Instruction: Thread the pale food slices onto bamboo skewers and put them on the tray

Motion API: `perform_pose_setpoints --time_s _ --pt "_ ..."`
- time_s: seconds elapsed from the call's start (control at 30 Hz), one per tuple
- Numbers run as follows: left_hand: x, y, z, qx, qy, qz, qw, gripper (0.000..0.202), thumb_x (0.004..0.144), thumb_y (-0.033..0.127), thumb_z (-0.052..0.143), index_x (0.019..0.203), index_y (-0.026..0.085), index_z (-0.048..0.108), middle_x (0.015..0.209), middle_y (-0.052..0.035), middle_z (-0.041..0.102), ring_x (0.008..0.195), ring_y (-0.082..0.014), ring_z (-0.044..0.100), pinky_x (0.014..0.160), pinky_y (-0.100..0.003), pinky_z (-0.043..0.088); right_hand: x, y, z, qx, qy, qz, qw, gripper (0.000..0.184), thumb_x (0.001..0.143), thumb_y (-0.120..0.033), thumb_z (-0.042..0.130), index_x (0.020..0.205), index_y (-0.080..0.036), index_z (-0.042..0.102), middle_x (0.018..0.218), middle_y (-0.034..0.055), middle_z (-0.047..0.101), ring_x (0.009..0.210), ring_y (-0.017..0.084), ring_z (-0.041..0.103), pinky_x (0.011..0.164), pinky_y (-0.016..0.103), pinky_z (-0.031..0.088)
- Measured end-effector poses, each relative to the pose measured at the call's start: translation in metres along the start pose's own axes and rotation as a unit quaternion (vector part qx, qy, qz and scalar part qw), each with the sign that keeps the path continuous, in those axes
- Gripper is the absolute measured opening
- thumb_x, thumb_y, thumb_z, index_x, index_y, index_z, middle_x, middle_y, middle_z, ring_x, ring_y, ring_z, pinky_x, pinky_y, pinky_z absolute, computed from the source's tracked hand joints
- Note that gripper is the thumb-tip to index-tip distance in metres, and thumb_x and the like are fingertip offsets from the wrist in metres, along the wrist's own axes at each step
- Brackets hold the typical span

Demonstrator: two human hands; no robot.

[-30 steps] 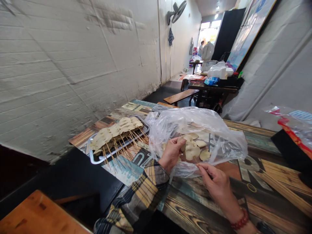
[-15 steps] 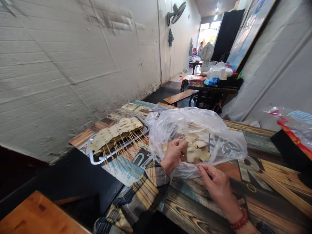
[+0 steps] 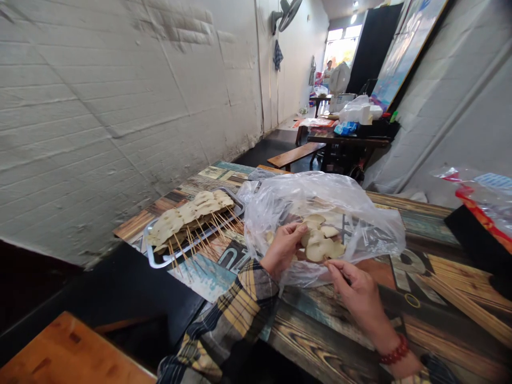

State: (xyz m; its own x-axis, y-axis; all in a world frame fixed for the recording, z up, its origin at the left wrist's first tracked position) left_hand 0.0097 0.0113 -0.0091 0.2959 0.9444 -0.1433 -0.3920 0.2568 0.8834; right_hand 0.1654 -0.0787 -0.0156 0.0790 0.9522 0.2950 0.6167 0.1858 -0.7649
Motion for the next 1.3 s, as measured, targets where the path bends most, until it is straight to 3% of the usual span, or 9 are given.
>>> perform_pose_setpoints --time_s 0.07,0.17,0.33,0.5,0.63,0.87,0.97,1.17,1.3 --pt "0.001 0.006 -0.003 0.003 -0.001 0.013 1.0 0.046 0.066 0.051 0.078 0.089 0.013 0.067 0.077 -0.0042 0.066 0.06 -0.0116 0.061 0.058 -0.025 0.049 0.002 0.003 -0.006 0.0 0.02 0.009 1.0 0.043 0.09 -0.051 0.046 0.087 -0.018 0.073 0.06 0.0032 0.068 0.054 0.018 0.063 0.054 0.027 0.047" --pt "0.003 0.017 -0.01 -0.007 0.053 0.056 0.997 0.048 0.067 0.05 0.078 0.096 0.014 0.066 0.089 -0.0094 0.07 0.073 -0.0163 0.067 0.07 -0.029 0.051 0.005 0.011 -0.015 0.011 0.048 0.028 0.998 0.042 0.089 -0.052 0.048 0.088 -0.018 0.072 0.062 0.0031 0.069 0.055 0.018 0.062 0.055 0.027 0.047" --pt "0.006 0.026 -0.022 0.045 0.136 0.126 0.982 0.036 0.073 0.044 0.073 0.091 0.014 0.066 0.087 -0.0082 0.071 0.07 -0.0145 0.066 0.07 -0.027 0.05 0.009 0.022 -0.028 0.03 0.088 0.044 0.995 0.04 0.088 -0.051 0.051 0.092 -0.018 0.071 0.064 0.0032 0.068 0.056 0.017 0.06 0.055 0.026 0.047" --pt "0.016 0.016 -0.029 0.194 0.134 0.161 0.958 0.018 0.077 0.032 0.066 0.084 0.016 0.071 0.085 -0.006 0.071 0.071 -0.016 0.065 0.068 -0.026 0.049 0.012 0.021 -0.036 0.016 0.109 0.043 0.993 0.04 0.088 -0.052 0.051 0.088 -0.018 0.071 0.056 0.0005 0.063 0.051 0.016 0.057 0.053 0.026 0.045" --pt "0.023 0.01 -0.033 0.317 0.129 0.198 0.919 0.011 0.07 0.021 0.068 0.08 0.02 0.073 0.084 -0.0062 0.071 0.08 -0.0193 0.065 0.073 -0.028 0.048 0.013 0.018 -0.037 0.01 0.105 0.042 0.993 0.041 0.088 -0.053 0.05 0.088 -0.018 0.072 0.062 0.0022 0.067 0.053 0.016 0.06 0.052 0.026 0.045" --pt "0.015 0.026 -0.04 0.221 0.188 0.202 0.936 0.021 0.079 0.031 0.06 0.091 0.017 0.069 0.084 -0.0051 0.069 0.069 -0.0149 0.063 0.063 -0.025 0.047 0.011 0.018 -0.031 -0.002 0.103 0.015 0.995 0.042 0.089 -0.052 0.048 0.088 -0.018 0.073 0.073 0.0056 0.074 0.061 0.019 0.065 0.057 0.028 0.047" --pt "0.007 0.038 -0.046 0.259 0.184 0.202 0.927 0.019 0.076 0.03 0.064 0.088 0.017 0.07 0.08 -0.0048 0.069 0.069 -0.0154 0.063 0.064 -0.026 0.046 0.011 0.016 -0.03 0.001 0.104 -0.007 0.995 0.041 0.09 -0.05 0.048 0.087 -0.018 0.073 0.073 0.0059 0.074 0.061 0.019 0.066 0.058 0.029 0.047" --pt "-0.008 0.054 -0.058 0.451 0.149 0.221 0.852 0.011 0.072 0.018 0.065 0.079 0.019 0.074 0.081 -0.0059 0.071 0.076 -0.0185 0.063 0.073 -0.028 0.045 0.011 0.016 -0.035 -0.029 0.106 -0.022 0.994 0.04 0.091 -0.048 0.046 0.088 -0.019 0.073 0.069 0.0054 0.073 0.059 0.019 0.065 0.056 0.028 0.044" --pt "-0.011 0.048 -0.043 0.529 0.097 0.224 0.813 0.013 0.075 0.017 0.061 0.077 0.02 0.074 0.079 -0.0055 0.071 0.074 -0.0183 0.062 0.07 -0.027 0.045 0.012 0.019 -0.044 -0.112 0.101 -0.027 0.988 0.038 0.094 -0.043 0.044 0.092 -0.019 0.073 0.075 0.0076 0.075 0.067 0.02 0.068 0.061 0.027 0.042"
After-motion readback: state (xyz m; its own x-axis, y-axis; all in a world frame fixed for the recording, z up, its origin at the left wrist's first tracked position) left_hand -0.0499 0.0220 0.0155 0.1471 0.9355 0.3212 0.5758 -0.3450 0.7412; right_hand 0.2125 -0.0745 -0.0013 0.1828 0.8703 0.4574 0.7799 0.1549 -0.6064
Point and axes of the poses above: each hand's wrist, its own x-axis towards the middle knuckle, its own z-axis out of the palm, y = z × x, the point moved 3 cm from there along x, towards the middle knuckle
